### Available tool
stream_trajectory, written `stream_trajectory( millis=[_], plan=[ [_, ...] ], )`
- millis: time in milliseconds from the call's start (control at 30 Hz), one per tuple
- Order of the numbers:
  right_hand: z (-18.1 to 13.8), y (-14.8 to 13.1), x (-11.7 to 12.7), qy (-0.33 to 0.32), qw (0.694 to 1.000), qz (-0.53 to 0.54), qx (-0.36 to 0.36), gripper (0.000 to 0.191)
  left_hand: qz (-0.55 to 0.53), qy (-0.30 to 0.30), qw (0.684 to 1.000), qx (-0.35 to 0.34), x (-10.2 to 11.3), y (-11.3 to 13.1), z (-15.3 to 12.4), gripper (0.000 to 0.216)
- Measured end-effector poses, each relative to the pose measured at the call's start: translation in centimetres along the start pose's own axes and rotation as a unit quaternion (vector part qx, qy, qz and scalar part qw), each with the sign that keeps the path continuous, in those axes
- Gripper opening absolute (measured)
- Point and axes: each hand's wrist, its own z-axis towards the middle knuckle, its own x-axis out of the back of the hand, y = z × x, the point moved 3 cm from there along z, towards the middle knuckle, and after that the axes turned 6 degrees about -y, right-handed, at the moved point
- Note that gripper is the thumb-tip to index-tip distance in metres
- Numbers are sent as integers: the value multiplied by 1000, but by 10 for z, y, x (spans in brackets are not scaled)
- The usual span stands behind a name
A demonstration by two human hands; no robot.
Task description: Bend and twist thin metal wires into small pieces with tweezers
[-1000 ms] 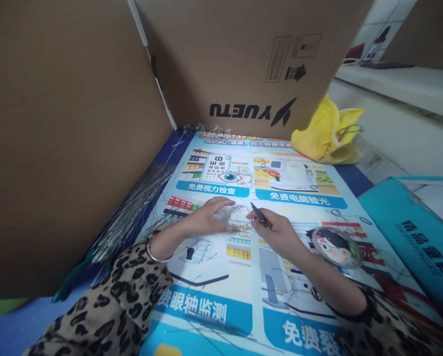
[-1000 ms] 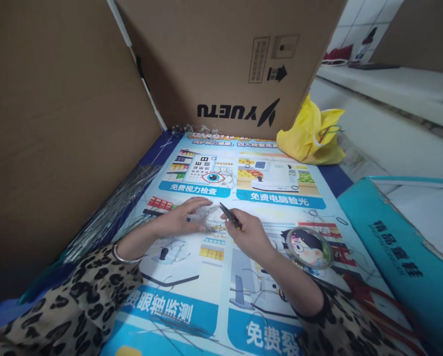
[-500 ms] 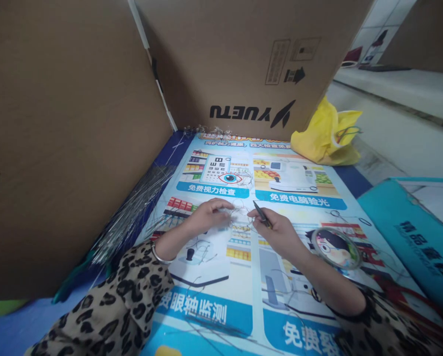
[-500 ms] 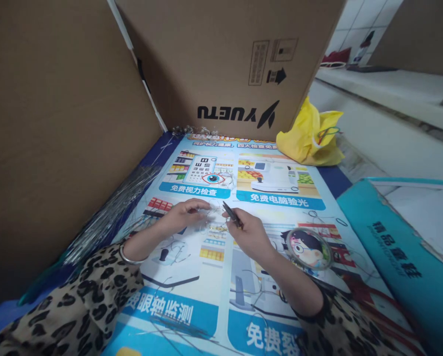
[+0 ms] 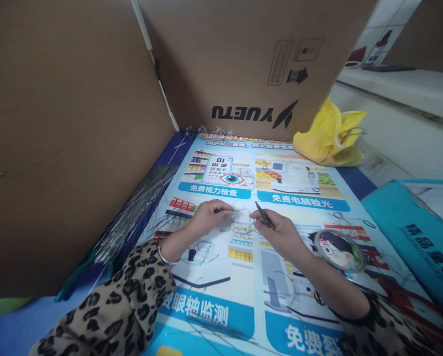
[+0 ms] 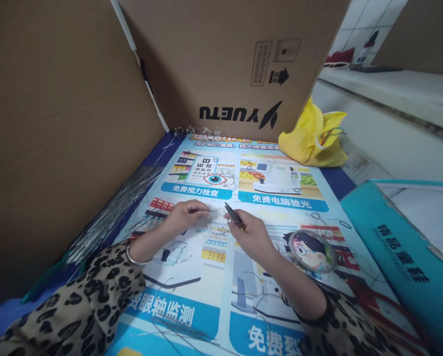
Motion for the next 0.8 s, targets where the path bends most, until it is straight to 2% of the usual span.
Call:
stream_trajectory(
  millis=[167, 367, 567, 800],
  plan=[
    [0, 0, 0, 1, 1000, -6, -1, 26, -24, -14, 999, 24, 3, 3, -1, 18],
    [-1, -3, 1, 1, 1000, -15, -1, 27, -15, 8, 999, 39, 4, 4, -2, 17],
    [-1, -3, 1, 4, 1000, -22, 0, 26, -5, 9, 1000, 27, 2, 3, -2, 16],
    [0, -4, 0, 9, 999, -27, 17, 27, -50, -4, 999, 14, 0, -1, -2, 19]
  ],
)
